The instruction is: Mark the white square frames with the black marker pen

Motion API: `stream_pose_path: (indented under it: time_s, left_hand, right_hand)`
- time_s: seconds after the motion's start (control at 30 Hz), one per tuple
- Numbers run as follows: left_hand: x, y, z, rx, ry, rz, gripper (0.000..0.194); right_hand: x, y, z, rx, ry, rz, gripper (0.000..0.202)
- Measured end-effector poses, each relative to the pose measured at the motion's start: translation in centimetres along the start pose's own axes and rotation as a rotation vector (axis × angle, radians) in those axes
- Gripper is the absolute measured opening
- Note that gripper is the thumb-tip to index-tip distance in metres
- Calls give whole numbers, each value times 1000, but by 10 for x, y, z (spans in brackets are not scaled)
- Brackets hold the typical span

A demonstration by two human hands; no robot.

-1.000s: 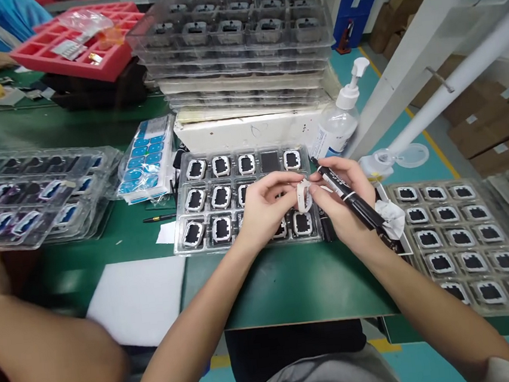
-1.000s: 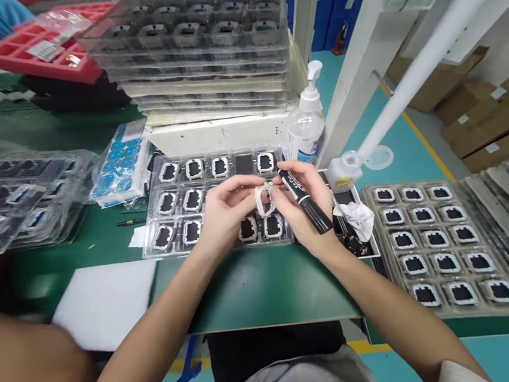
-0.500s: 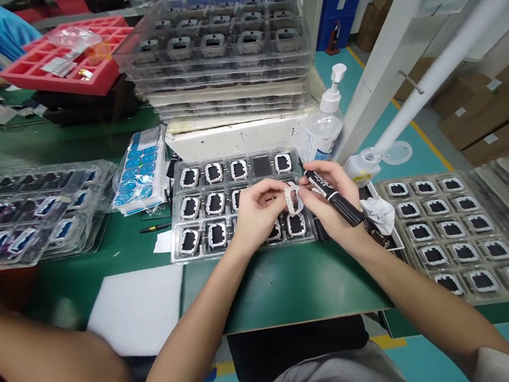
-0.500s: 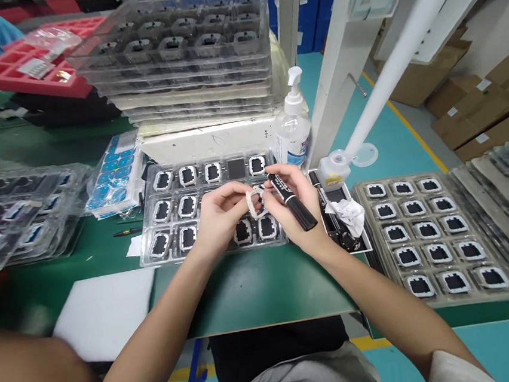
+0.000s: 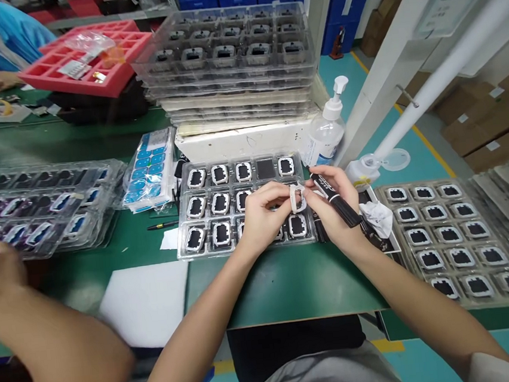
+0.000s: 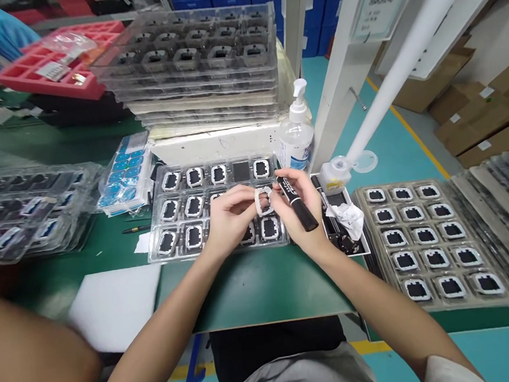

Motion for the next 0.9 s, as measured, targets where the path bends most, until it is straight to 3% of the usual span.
stream_pose_path:
  time_s: [0.2, 0.9]
  left_hand:
    - [1, -1, -9, 77, 94, 25, 13]
    - [4, -1, -5, 68, 27, 141, 12]
  right_hand:
    - [-1, -1, -1, -31, -15, -25, 31]
    - [1, -5, -13, 21, -16, -58, 35]
Point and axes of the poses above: each hand's wrist, its own x-axis towards the middle knuckle, its own y-axis out of the palm, z = x × y, the point moved 6 cm from there along x, towards the middle knuckle, and after that the axes turned 4 degrees about x, right-handed, at the moved point
